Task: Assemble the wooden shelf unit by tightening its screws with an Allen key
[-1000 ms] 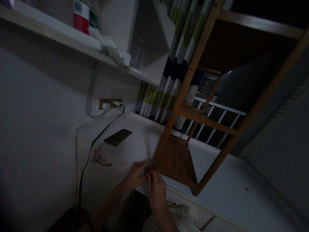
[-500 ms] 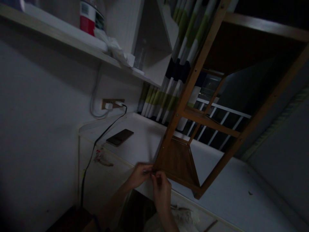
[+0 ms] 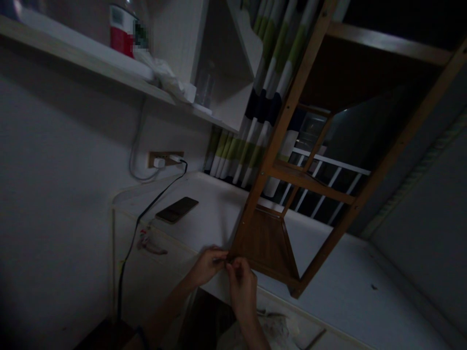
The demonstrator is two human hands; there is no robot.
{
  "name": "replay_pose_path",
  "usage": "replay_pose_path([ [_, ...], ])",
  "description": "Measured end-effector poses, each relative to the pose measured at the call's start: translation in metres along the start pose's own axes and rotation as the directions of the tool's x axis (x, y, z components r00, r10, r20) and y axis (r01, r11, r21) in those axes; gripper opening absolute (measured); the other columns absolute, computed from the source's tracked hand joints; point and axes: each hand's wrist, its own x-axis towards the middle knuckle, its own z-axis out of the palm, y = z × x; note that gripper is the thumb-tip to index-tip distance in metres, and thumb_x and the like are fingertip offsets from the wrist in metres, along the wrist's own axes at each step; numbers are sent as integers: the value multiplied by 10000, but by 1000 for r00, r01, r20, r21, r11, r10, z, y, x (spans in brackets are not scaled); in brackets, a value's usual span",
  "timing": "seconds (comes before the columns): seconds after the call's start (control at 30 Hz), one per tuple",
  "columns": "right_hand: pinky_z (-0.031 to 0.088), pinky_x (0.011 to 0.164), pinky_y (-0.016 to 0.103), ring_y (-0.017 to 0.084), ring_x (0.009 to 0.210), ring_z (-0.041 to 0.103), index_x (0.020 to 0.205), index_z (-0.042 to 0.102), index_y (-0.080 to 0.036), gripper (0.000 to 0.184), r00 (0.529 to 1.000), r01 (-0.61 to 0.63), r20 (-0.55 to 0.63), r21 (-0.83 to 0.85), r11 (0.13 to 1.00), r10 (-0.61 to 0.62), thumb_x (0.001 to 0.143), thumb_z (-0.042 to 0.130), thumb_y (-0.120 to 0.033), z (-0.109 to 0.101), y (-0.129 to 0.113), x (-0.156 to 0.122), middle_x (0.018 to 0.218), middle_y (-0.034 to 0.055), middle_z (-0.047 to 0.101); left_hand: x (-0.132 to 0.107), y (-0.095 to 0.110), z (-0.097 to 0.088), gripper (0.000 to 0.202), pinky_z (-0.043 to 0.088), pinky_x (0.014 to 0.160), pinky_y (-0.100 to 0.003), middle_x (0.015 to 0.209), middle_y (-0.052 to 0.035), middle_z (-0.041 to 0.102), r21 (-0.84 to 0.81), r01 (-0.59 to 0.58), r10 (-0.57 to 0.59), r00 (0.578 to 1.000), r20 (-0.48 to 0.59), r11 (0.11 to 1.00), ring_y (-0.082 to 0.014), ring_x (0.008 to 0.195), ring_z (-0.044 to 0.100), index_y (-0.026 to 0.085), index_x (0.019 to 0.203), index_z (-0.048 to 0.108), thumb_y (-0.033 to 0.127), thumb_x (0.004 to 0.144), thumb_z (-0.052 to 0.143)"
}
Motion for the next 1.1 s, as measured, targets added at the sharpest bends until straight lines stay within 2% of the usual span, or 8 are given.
replay_pose_path([
  [0.4,394,545,198,118,590,531,730,526,-157,216,1000,-26,16,32,999,25,757,516,-371,-3,0,4,645,4,565,1,6,-1,226,364,660,-221,671,-10,625,-49,-1,2,1000,17,999,-146,694,510,184,782,680,121,670,493],
  [0.67,387,498,185,108,550,519,700,525,-160,200,999,25,-23,64,998,-23,747,527,-354,-6,-1,5,605,-6,548,3,6,3,282,388,682,-229,716,-19,639,-85,22,-20,1000,21,996,-153,737,528,180,806,676,81,640,471],
  [0.93,383,511,184,103,548,498,695,521,-161,178,1000,1,-11,70,998,0,745,525,-331,-9,-4,1,606,-14,521,-1,10,5,231,392,659,-227,658,-17,625,-74,36,-33,999,35,997,-152,708,530,180,717,675,87,655,473],
  [1.1,386,517,190,105,557,500,706,514,-160,187,999,-34,-18,90,995,36,740,531,-343,-6,0,-3,611,-14,521,-4,4,10,230,420,645,-228,726,-43,634,-129,75,-79,997,-22,989,-161,727,555,168,788,679,107,649,506],
])
